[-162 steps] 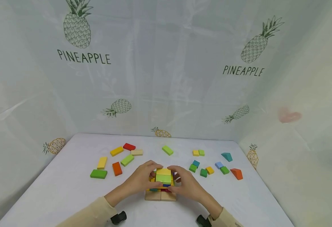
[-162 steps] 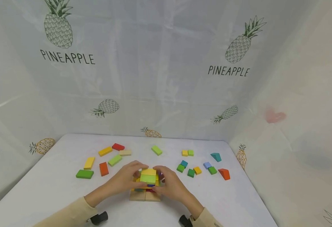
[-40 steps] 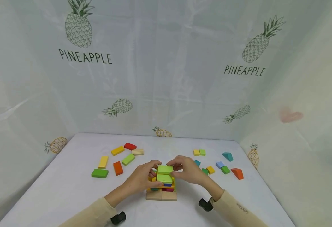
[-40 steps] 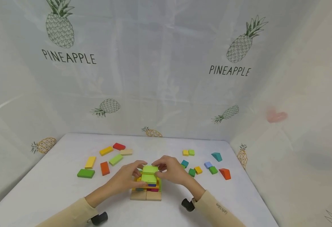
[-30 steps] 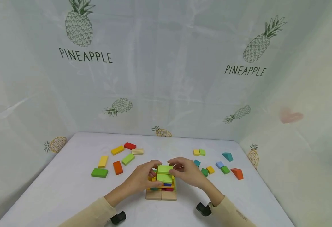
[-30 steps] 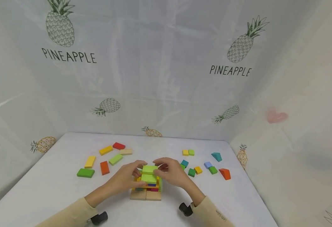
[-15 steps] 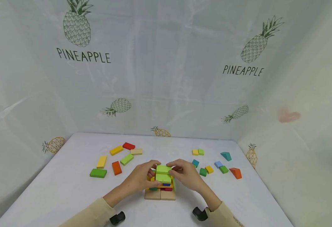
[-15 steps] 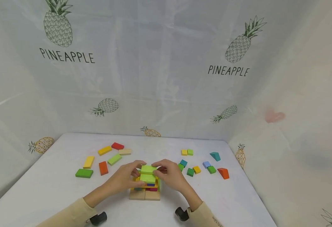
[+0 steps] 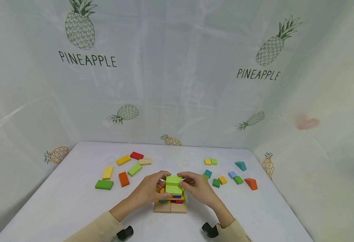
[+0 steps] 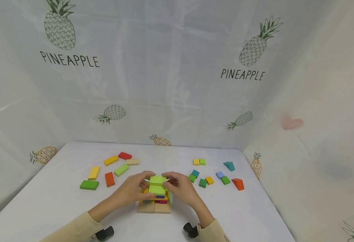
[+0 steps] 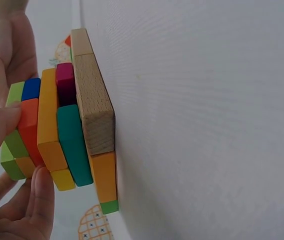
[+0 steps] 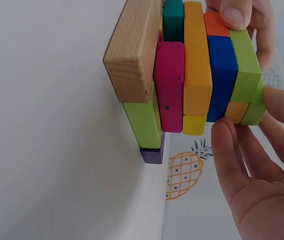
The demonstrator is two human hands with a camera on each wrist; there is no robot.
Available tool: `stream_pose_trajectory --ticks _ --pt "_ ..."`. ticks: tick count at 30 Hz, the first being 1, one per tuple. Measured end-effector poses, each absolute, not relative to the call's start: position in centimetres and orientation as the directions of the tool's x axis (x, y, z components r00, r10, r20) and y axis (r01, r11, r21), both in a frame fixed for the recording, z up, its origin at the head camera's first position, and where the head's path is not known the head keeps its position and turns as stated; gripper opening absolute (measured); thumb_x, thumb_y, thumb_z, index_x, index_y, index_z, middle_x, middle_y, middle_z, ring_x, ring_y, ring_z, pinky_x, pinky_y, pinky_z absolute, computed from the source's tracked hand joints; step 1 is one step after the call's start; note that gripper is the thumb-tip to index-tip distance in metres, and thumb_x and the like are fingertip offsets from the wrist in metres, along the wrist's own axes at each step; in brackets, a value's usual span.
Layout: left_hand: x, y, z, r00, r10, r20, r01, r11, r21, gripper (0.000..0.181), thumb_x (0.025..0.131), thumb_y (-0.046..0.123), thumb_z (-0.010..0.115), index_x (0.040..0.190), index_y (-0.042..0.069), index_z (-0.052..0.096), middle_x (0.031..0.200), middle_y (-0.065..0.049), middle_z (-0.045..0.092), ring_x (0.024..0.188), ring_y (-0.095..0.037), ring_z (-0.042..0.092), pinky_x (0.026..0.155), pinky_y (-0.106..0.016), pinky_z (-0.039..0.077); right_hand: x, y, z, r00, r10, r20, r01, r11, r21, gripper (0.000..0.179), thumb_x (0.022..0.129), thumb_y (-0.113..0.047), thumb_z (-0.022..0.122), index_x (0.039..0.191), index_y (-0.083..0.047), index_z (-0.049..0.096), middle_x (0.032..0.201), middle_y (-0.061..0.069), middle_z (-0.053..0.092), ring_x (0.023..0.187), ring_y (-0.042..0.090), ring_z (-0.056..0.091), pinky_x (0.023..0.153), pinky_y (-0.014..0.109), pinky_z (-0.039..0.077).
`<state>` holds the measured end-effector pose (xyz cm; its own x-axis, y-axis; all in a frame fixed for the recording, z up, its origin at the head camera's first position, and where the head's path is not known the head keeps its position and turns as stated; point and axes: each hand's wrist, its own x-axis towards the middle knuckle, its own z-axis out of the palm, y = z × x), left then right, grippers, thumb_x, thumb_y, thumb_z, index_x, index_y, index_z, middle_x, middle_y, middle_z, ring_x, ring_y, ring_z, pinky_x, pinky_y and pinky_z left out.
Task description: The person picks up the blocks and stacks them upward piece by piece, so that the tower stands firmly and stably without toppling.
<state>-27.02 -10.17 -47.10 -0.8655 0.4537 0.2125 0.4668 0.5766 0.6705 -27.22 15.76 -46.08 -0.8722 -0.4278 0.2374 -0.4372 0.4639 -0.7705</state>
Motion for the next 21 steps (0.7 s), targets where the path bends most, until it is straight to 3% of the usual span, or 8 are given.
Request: stream_pose_trajectory --ticks 21 --pt "-27.0 -10.33 -47.45 -0.863 0.457 0.214 0.466 0.557 0.688 0.074 0.085 0.041 0.09 0.147 0.016 0.057 0.132 0.001 0.067 0.099 -0.008 0.064 0.089 -0.026 0.06 -27.19 15.82 -46.26 -0.863 -0.439 0.248 -0.448 0.444 -0.776 0.033 0.104 -0.027 0.072 0.135 -0.016 0.071 0.125 0.0 0.074 0.109 0.017 0.072 0.096 0.029 0.061"
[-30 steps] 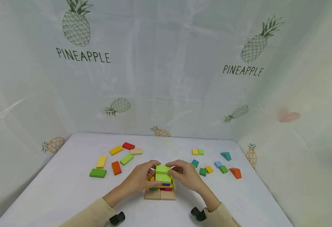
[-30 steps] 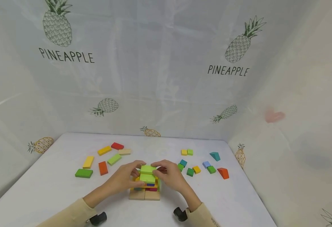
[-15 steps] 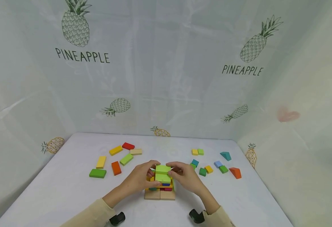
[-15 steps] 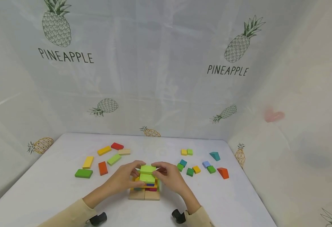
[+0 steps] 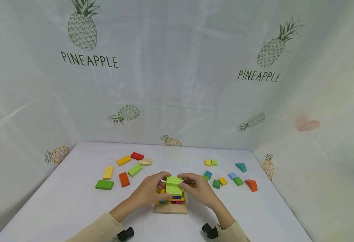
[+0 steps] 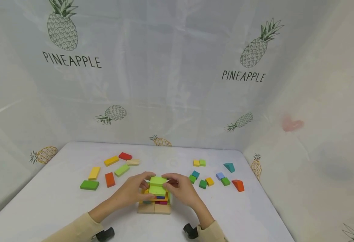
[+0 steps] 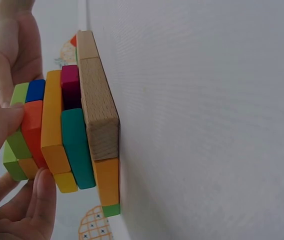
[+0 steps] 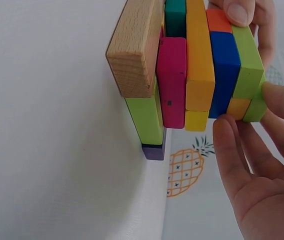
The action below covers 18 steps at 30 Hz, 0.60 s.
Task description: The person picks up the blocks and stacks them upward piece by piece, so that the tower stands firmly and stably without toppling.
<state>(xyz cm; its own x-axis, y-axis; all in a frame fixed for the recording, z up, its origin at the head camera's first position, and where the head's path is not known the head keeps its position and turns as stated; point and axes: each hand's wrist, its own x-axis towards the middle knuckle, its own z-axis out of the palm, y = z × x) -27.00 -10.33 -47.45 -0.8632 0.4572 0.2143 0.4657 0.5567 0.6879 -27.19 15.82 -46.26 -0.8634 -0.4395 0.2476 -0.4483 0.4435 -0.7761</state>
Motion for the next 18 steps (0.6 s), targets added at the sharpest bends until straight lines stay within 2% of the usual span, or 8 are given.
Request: stream_pose_trajectory --ticks 9,18 --pt "-27.0 -10.22 -47.39 -0.86 0.457 0.228 0.474 0.548 0.69 0.076 0.086 0.042 0.09 0.148 0.014 0.057 0.132 0.002 0.067 0.099 -0.008 0.064 0.089 -0.025 0.06 -27.29 15.84 -46.33 -0.861 -0.443 0.249 -0.445 0.422 -0.79 0.035 0.103 -0.021 0.073 0.136 -0.013 0.07 0.13 0.002 0.073 0.112 0.019 0.072 0.096 0.029 0.06" --pt "-26.86 -10.52 -47.08 -0.855 0.473 0.213 0.474 0.543 0.694 0.081 0.085 0.047 0.089 0.152 0.017 0.054 0.134 0.001 0.067 0.1 -0.008 0.066 0.088 -0.026 0.061 -27.19 15.86 -46.49 -0.865 -0.437 0.245 -0.438 0.421 -0.794 0.034 0.103 -0.023 0.073 0.136 -0.015 0.071 0.128 0.002 0.073 0.11 0.019 0.072 0.096 0.028 0.06"
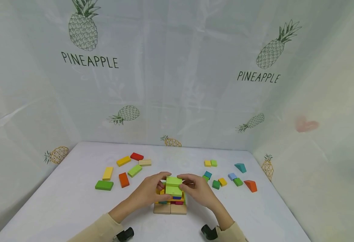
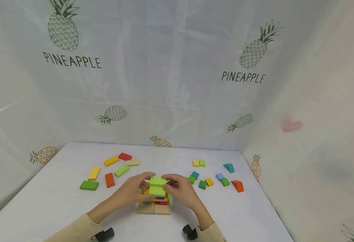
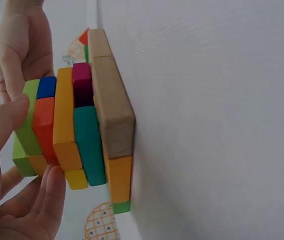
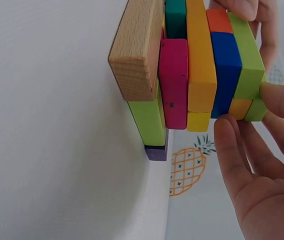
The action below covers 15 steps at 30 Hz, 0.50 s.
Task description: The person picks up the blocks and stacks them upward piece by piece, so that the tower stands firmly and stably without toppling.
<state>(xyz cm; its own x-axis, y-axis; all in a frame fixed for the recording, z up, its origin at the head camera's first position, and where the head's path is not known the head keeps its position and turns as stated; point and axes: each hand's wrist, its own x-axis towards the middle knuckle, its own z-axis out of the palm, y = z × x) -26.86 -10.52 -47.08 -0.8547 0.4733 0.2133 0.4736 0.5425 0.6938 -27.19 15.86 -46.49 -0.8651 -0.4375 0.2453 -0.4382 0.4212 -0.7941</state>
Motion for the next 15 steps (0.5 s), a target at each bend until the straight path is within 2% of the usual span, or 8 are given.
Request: stream_pose_trajectory --ticks 6,10,15 --pt "-27.2 -12.5 -45.9 -0.858 0.466 0.215 0.471 0.548 0.691 0.079 0.09 0.051 0.084 0.157 0.024 0.05 0.141 0.001 0.065 0.111 -0.016 0.067 0.094 -0.035 0.061 -27.2 15.7 -46.5 -0.866 -0.438 0.24 -0.433 0.417 -0.799 0.033 0.103 -0.023 0.073 0.135 -0.016 0.072 0.129 0.002 0.073 0.11 0.019 0.072 0.095 0.028 0.06" --pt "-28.5 -15.1 -45.3 -0.875 0.413 0.252 0.469 0.598 0.649 0.072 0.094 0.042 0.082 0.156 0.02 0.052 0.139 -0.002 0.066 0.116 -0.024 0.067 0.096 -0.041 0.061 -27.2 15.7 -46.6 -0.868 -0.436 0.238 -0.431 0.422 -0.798 0.033 0.103 -0.023 0.073 0.135 -0.017 0.072 0.129 0.002 0.073 0.11 0.019 0.072 0.096 0.028 0.06" --pt "-30.9 -18.3 -45.8 -0.907 0.342 0.245 0.42 0.696 0.582 0.066 0.094 0.029 0.084 0.153 0.017 0.055 0.135 -0.006 0.068 0.118 -0.026 0.066 0.099 -0.047 0.059 -27.2 15.9 -46.7 -0.87 -0.432 0.239 -0.432 0.434 -0.79 0.032 0.102 -0.023 0.074 0.134 -0.018 0.072 0.128 0.001 0.073 0.109 0.019 0.071 0.096 0.028 0.06"
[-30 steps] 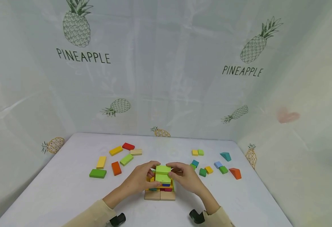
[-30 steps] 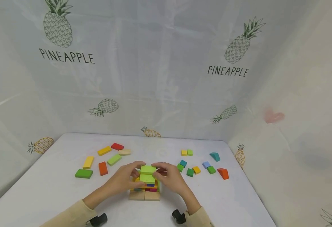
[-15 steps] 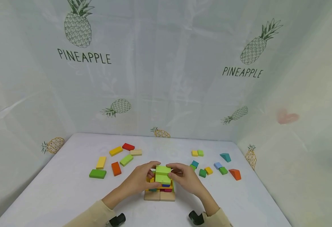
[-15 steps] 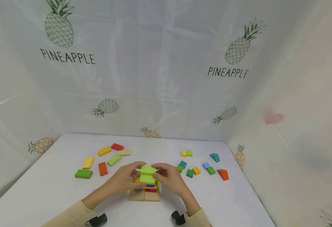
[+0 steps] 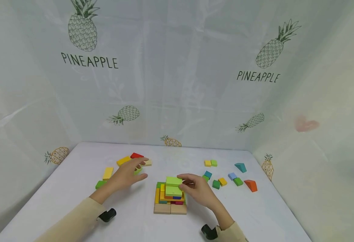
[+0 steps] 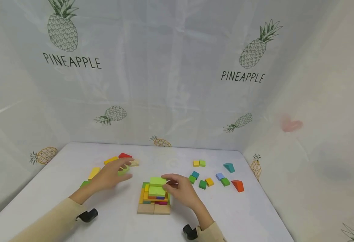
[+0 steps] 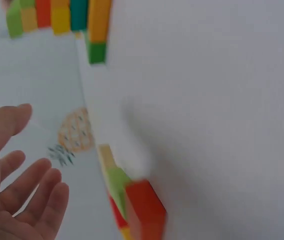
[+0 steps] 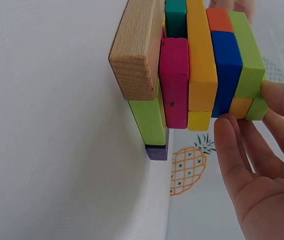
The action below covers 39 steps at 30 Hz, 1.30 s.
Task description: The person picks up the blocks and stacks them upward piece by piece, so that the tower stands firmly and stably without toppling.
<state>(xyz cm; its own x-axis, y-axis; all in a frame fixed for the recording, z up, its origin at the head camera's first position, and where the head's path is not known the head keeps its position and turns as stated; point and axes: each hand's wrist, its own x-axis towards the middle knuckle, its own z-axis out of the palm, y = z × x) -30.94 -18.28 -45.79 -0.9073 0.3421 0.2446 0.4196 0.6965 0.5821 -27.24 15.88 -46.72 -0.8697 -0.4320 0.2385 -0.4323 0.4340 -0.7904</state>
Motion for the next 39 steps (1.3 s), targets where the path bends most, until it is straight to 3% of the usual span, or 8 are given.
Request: stream_pose_trajectory --ticks 11,19,28,33,39 --pt "-33.9 -21.1 -47.3 -0.955 0.271 0.122 0.292 0.785 0.546 0.061 0.091 0.02 0.086 0.144 0.007 0.06 0.128 -0.015 0.069 0.115 -0.032 0.065 0.097 -0.051 0.059 -27.0 16.0 -46.8 -0.868 -0.434 0.241 -0.428 0.411 -0.805 0.033 0.102 -0.023 0.074 0.135 -0.018 0.072 0.126 0.002 0.074 0.108 0.019 0.072 0.094 0.027 0.06" --pt "-34.4 -21.6 -48.0 -0.952 0.281 0.124 0.304 0.798 0.52 0.053 0.09 0.015 0.085 0.138 0.006 0.066 0.113 -0.008 0.074 0.104 -0.026 0.067 0.091 -0.046 0.06 -27.1 15.9 -46.8 -0.868 -0.432 0.245 -0.434 0.419 -0.798 0.033 0.102 -0.022 0.074 0.135 -0.018 0.072 0.125 0.001 0.074 0.107 0.019 0.072 0.094 0.027 0.06" --pt "-34.0 -21.7 -47.6 -0.945 0.286 0.158 0.326 0.793 0.515 0.047 0.091 0.013 0.083 0.136 0.006 0.071 0.116 -0.003 0.074 0.102 -0.021 0.066 0.092 -0.045 0.06 -27.0 15.8 -46.6 -0.866 -0.436 0.246 -0.436 0.414 -0.799 0.033 0.102 -0.022 0.074 0.135 -0.017 0.072 0.124 0.003 0.074 0.107 0.02 0.073 0.093 0.028 0.061" --pt "-32.3 -20.6 -45.8 -0.919 0.338 0.203 0.394 0.766 0.509 0.043 0.091 0.012 0.084 0.132 0.01 0.073 0.116 0.0 0.072 0.1 -0.017 0.064 0.089 -0.039 0.059 -27.1 15.8 -46.6 -0.867 -0.437 0.242 -0.434 0.419 -0.798 0.034 0.102 -0.022 0.074 0.135 -0.017 0.071 0.126 0.002 0.074 0.108 0.019 0.073 0.094 0.028 0.061" --pt "-29.6 -18.1 -43.7 -0.832 0.486 0.266 0.552 0.687 0.472 0.041 0.092 0.012 0.083 0.132 0.014 0.074 0.115 0.004 0.07 0.097 -0.013 0.062 0.085 -0.03 0.059 -27.2 15.8 -46.7 -0.865 -0.438 0.247 -0.437 0.414 -0.798 0.035 0.102 -0.024 0.074 0.136 -0.016 0.071 0.129 0.003 0.073 0.109 0.023 0.072 0.095 0.029 0.061"
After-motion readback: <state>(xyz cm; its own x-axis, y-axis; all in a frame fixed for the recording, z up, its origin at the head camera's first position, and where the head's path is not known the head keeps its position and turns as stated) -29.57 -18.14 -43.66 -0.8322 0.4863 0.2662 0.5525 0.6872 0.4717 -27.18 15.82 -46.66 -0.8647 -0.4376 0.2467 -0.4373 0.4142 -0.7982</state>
